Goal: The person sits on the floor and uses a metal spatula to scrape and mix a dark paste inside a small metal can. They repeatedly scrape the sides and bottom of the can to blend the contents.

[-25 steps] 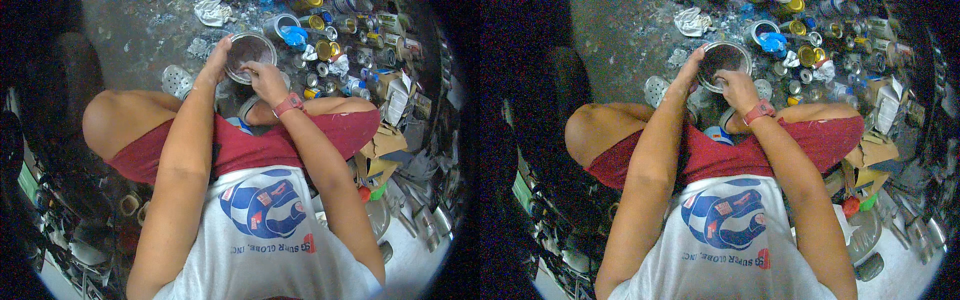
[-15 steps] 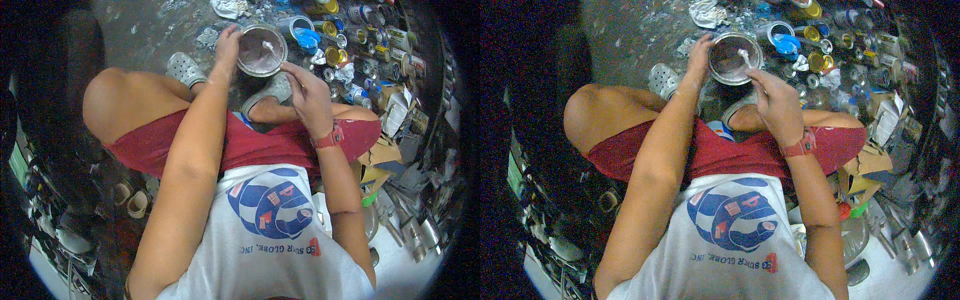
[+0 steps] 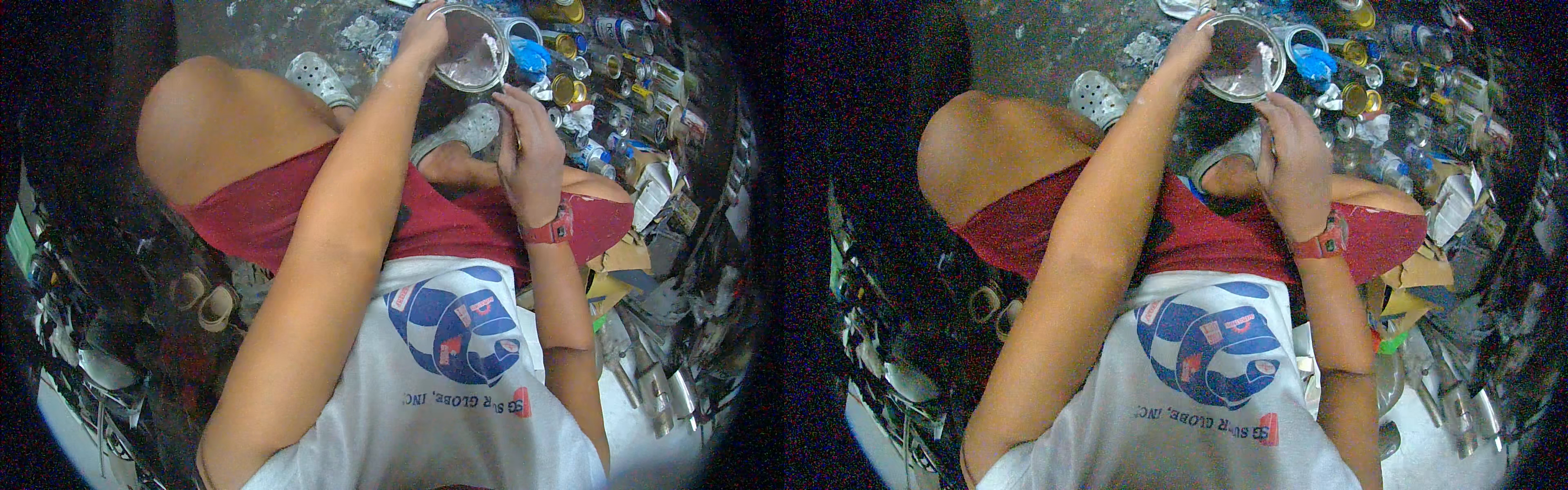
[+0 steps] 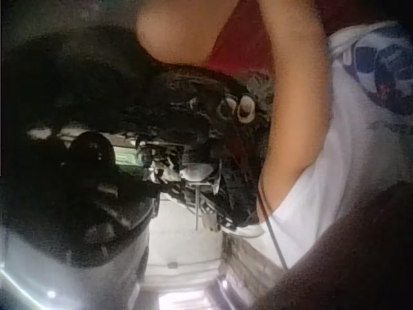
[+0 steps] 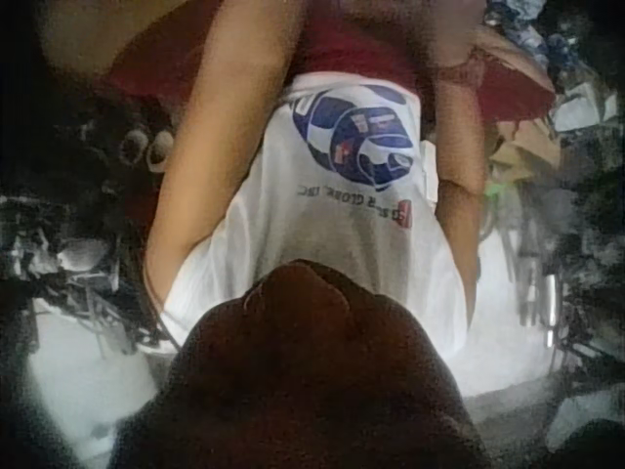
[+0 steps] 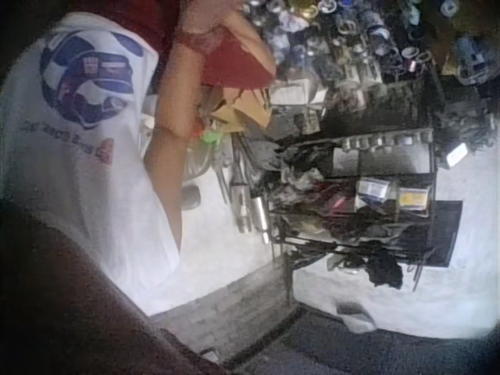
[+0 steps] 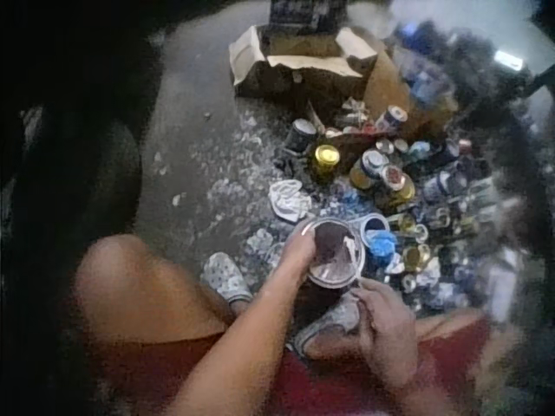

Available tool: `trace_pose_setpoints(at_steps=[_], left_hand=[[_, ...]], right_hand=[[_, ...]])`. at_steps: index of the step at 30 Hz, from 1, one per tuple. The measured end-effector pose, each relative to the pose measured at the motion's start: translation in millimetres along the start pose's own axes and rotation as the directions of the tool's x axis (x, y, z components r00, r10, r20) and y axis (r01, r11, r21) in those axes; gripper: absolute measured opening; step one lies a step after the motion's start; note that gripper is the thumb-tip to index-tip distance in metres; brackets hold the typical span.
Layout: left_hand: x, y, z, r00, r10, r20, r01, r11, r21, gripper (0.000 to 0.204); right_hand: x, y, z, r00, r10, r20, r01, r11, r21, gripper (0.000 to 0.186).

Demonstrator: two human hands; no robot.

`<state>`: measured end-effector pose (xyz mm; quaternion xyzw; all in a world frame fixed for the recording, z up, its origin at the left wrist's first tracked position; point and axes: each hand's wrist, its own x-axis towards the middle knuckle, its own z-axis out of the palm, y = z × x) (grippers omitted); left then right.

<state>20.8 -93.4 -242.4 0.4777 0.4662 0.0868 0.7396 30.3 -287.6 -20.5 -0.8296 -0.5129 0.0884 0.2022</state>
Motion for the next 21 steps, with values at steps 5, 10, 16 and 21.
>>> trace_pose_setpoints(at_steps=[5, 10, 16, 21], left_hand=[[-16, 34, 11, 0.999, -0.026, -0.029, 0.03, 0.986, 0.165, 0.053], [-4, 28, 10, 0.999, 0.032, -0.003, -0.032, 0.993, 0.111, 0.052], [12, 13, 16, 0.999, 0.049, -0.007, -0.047, 0.987, 0.151, 0.047], [13, 8, 20, 0.989, 0.147, -0.011, -0.139, 0.953, 0.268, 0.042]], right_hand=[[8, 10, 8, 0.995, 0.078, -0.069, -0.079, 0.997, -0.013, 0.024], [21, 30, 21, 0.968, 0.207, -0.139, -0.189, 0.973, 0.129, 0.021], [38, 53, 50, 0.952, 0.303, -0.032, -0.294, 0.941, 0.165, 0.021], [45, 75, 76, 0.922, 0.37, 0.11, -0.382, 0.918, 0.107, 0.022]])
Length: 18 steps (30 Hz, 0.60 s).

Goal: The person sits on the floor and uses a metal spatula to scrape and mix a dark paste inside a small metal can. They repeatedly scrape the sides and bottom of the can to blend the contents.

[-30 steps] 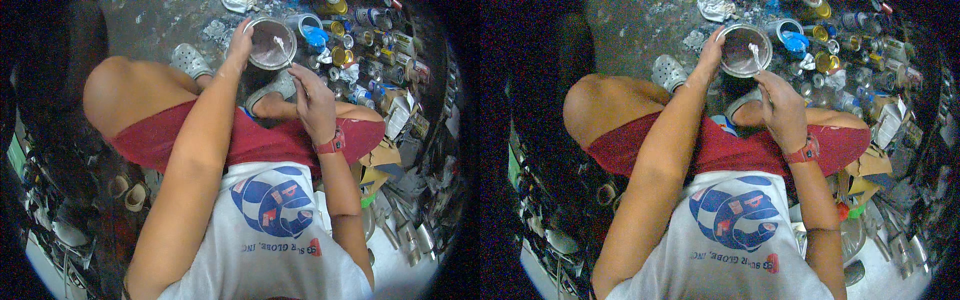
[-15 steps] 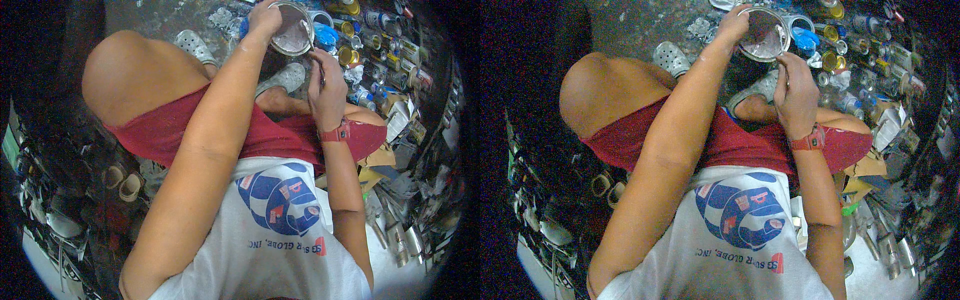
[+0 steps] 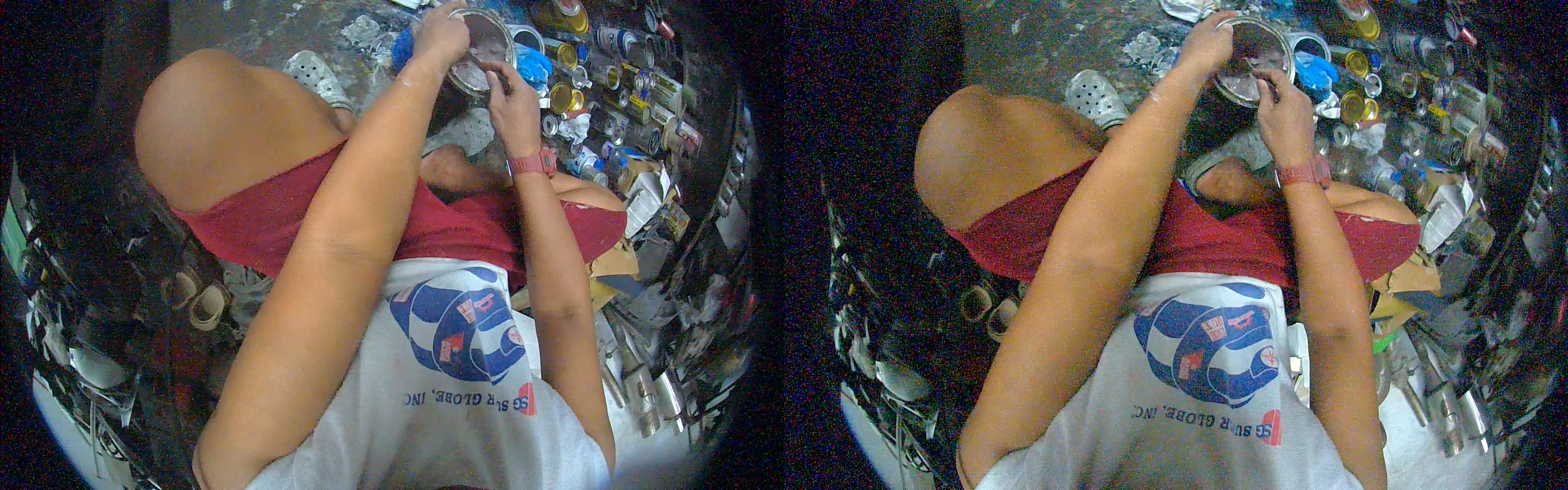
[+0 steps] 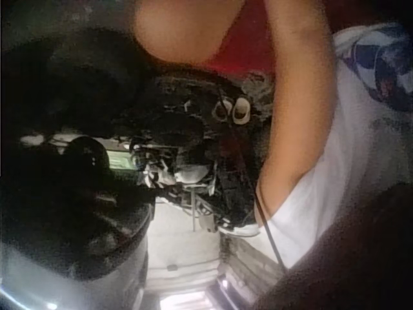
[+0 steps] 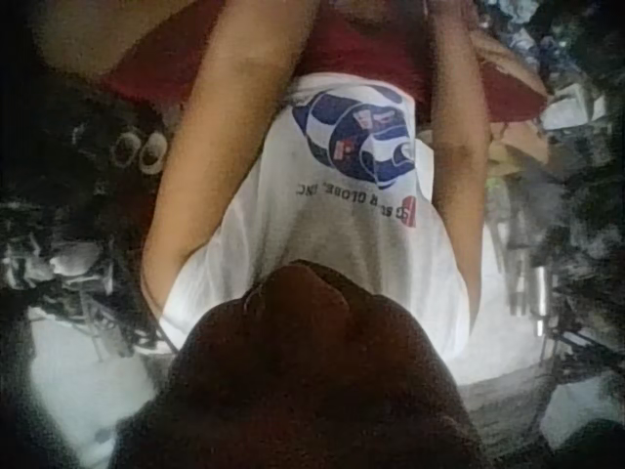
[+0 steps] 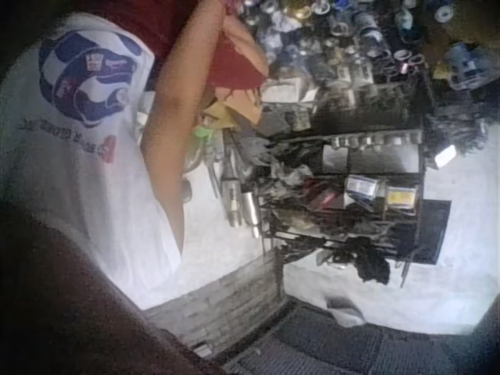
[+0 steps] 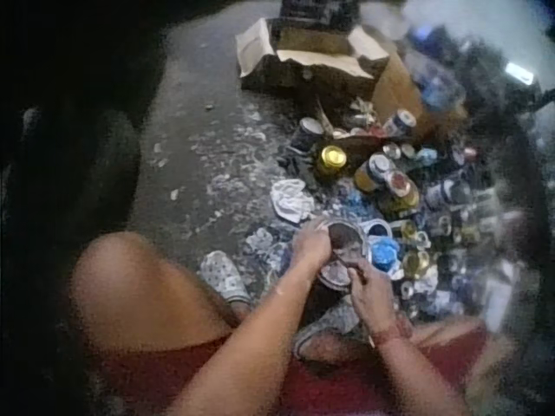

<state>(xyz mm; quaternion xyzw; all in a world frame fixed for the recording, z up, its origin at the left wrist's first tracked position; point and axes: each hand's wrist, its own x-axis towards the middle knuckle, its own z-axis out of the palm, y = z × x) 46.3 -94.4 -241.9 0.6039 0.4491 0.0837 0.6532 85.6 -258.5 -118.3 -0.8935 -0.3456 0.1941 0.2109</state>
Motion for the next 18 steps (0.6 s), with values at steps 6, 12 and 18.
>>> trace_pose_setpoints(at_steps=[6, 12, 18], left_hand=[[-6, 8, 0, 0.998, -0.001, -0.057, 0.004, 0.998, 0.058, 0.045], [-12, 17, 3, 0.996, 0.012, -0.084, 0.0, 0.99, 0.14, 0.045], [-10, 8, 6, 0.995, 0.072, -0.069, -0.069, 0.996, 0.054, 0.044]], right_hand=[[-47, -56, -56, 0.971, -0.231, -0.065, 0.225, 0.97, -0.096, 0.019], [-54, -64, -68, 0.945, -0.327, -0.031, 0.31, 0.918, -0.247, 0.015], [-32, -56, -59, 0.962, -0.252, -0.103, 0.234, 0.958, -0.163, 0.016]])
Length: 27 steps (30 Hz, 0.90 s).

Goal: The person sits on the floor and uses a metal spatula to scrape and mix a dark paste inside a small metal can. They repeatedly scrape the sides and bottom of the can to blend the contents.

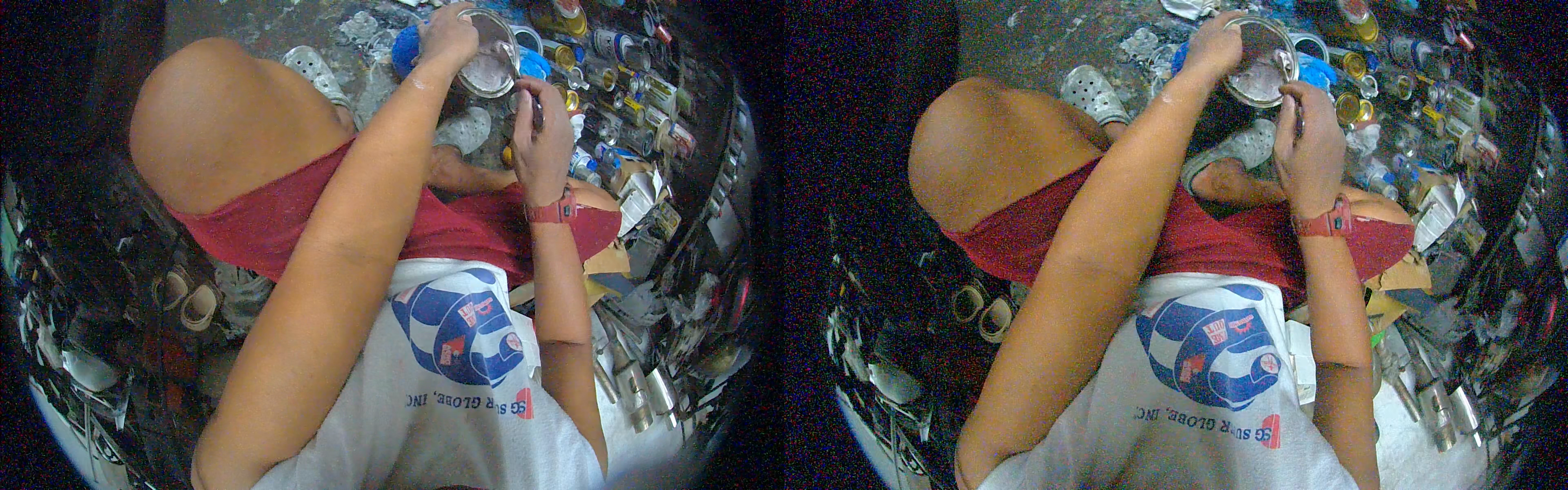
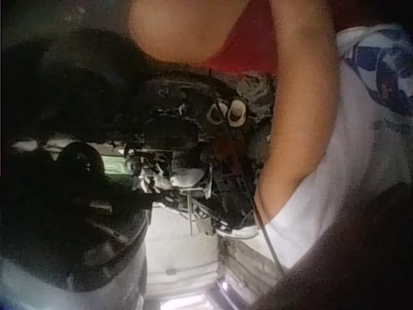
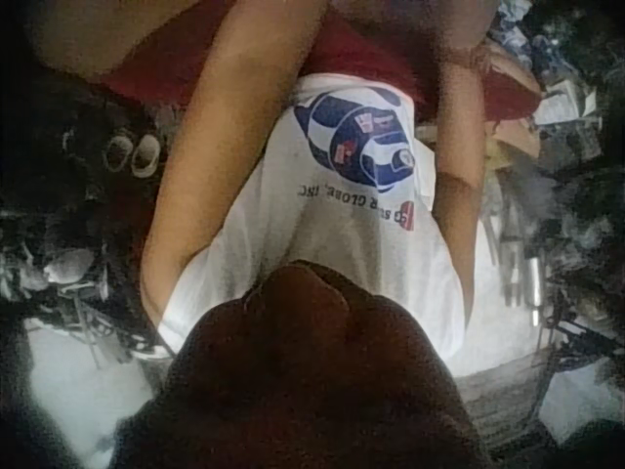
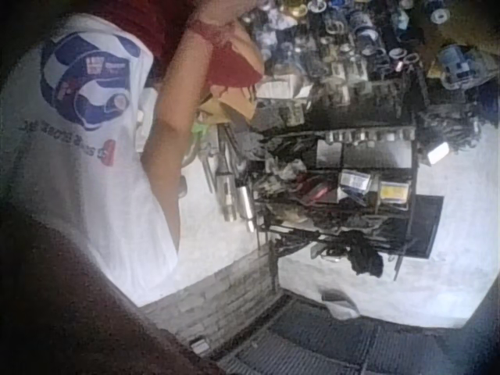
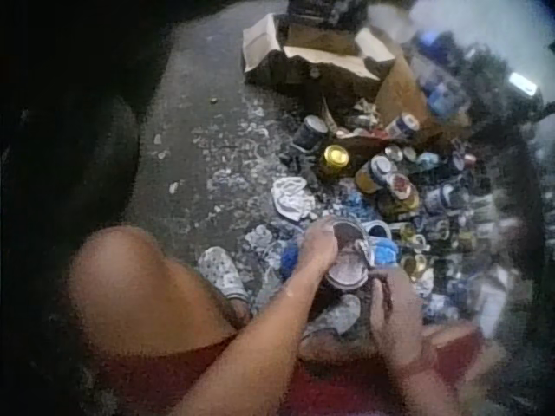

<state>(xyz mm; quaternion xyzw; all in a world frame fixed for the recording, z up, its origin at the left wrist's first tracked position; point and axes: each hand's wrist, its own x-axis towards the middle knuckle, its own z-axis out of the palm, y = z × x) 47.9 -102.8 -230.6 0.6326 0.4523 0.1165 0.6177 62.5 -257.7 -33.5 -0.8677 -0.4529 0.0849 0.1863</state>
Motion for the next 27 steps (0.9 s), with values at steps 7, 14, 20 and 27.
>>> trace_pose_setpoints(at_steps=[7, 14, 20, 27], left_hand=[[-18, 8, -5, 0.996, 0.081, -0.022, -0.08, 0.996, 0.047, 0.041], [-18, 3, -13, 0.997, 0.08, -0.016, -0.079, 0.995, 0.065, 0.041], [-13, -9, -18, 0.995, 0.092, 0.047, -0.094, 0.995, 0.041, 0.043], [-20, 8, -33, 0.998, -0.021, 0.063, 0.023, 0.999, -0.027, 0.039]], right_hand=[[3, 49, 49, 0.97, 0.177, 0.166, -0.201, 0.969, 0.142, 0.023], [6, 24, 24, 0.948, 0.259, 0.182, -0.299, 0.922, 0.246, 0.024], [18, -5, -29, 0.95, 0.311, 0.026, -0.306, 0.914, 0.264, 0.023], [3, 49, 25, 0.951, 0.28, 0.132, -0.298, 0.943, 0.148, 0.023]])
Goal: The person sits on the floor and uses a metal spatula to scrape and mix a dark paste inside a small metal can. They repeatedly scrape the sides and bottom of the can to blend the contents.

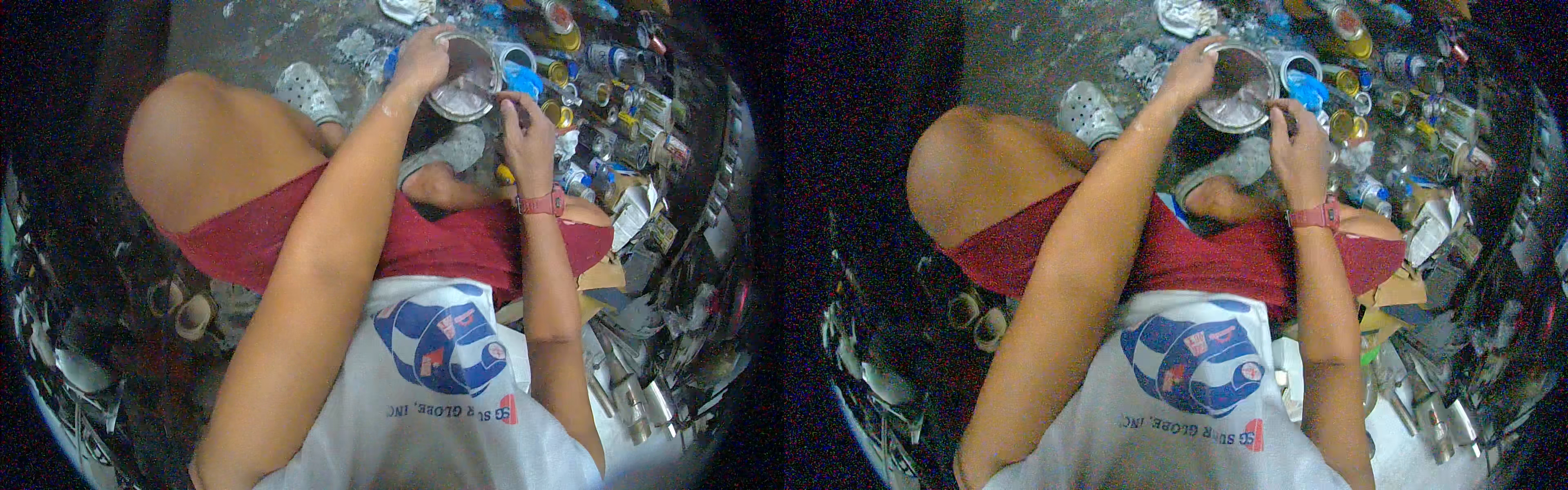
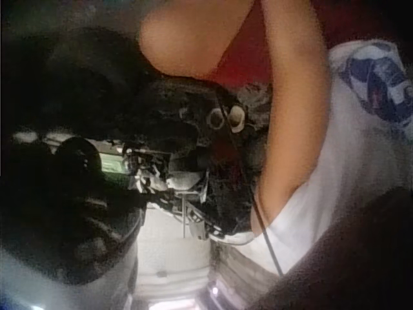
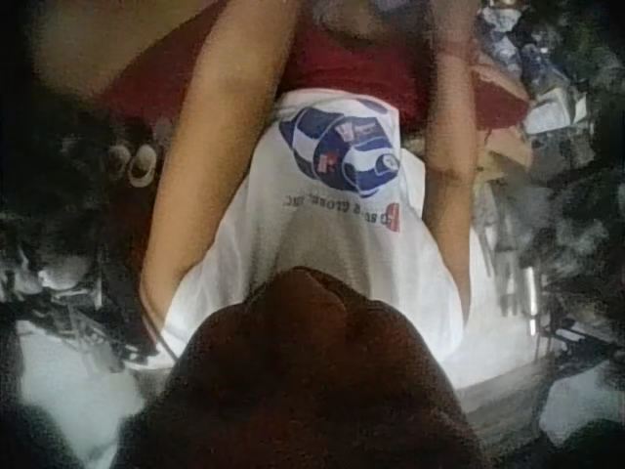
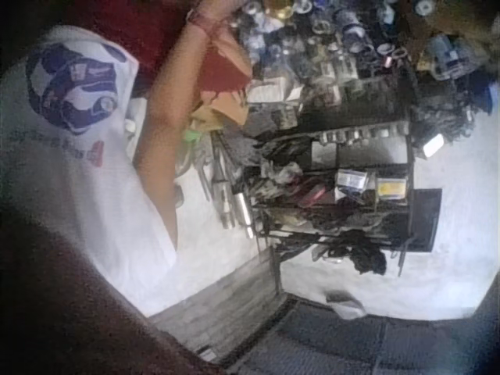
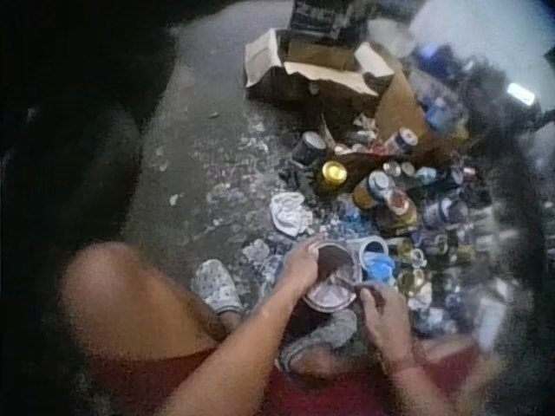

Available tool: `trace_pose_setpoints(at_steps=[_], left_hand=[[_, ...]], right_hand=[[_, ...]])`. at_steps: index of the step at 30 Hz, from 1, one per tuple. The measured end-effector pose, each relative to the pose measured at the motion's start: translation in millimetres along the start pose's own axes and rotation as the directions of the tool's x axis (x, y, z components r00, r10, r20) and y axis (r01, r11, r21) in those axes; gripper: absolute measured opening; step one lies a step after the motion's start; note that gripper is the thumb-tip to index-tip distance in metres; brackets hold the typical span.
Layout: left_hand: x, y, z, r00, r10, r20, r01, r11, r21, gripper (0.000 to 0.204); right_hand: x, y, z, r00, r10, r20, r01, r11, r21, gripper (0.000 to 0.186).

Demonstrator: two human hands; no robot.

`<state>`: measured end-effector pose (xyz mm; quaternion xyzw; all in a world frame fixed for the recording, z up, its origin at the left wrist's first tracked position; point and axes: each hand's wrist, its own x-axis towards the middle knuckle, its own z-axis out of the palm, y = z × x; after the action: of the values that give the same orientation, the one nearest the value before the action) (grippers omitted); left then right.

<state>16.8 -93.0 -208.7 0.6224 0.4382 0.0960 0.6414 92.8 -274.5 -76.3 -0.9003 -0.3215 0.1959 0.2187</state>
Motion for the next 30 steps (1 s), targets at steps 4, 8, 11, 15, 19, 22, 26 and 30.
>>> trace_pose_setpoints(at_steps=[4, 8, 11, 15, 19, 22, 26, 30], left_hand=[[-3, -15, -5, 0.999, 0.016, 0.032, -0.015, 0.998, -0.056, 0.04], [-1, -17, -3, 0.999, -0.021, 0.04, 0.024, 0.997, -0.074, 0.041], [-3, -16, -2, 0.998, 0.029, 0.047, -0.026, 0.998, -0.053, 0.041], [-6, -14, -1, 0.998, 0.061, 0.031, -0.062, 0.998, 0.01, 0.04], [-5, -20, 0, 0.994, 0.103, 0.021, -0.102, 0.994, -0.028, 0.04], [-8, -15, -2, 0.997, 0.073, 0.003, -0.073, 0.997, -0.034, 0.04], [-4, -29, -2, 0.999, 0.039, 0.011, -0.038, 0.996, -0.075, 0.041], [0, -27, 3, 0.999, 0.041, 0.02, -0.039, 0.995, -0.092, 0.04]], right_hand=[[-11, -28, -9, 0.982, -0.187, 0.006, 0.186, 0.974, -0.132, 0.02], [-8, -52, -11, 0.966, -0.254, -0.039, 0.248, 0.962, -0.117, 0.018], [3, -43, -1, 0.966, -0.255, -0.039, 0.245, 0.956, -0.162, 0.018], [23, -23, 26, 0.977, -0.215, 0.005, 0.214, 0.969, -0.124, 0.02], [47, 12, 56, 0.98, -0.163, 0.115, 0.177, 0.977, -0.121, 0.021], [56, 15, 40, 0.979, -0.158, 0.126, 0.16, 0.987, -0.011, 0.022], [42, -49, -5, 0.978, -0.153, 0.145, 0.168, 0.98, -0.103, 0.024], [37, -52, 7, 0.98, -0.178, 0.089, 0.194, 0.955, -0.223, 0.025]])
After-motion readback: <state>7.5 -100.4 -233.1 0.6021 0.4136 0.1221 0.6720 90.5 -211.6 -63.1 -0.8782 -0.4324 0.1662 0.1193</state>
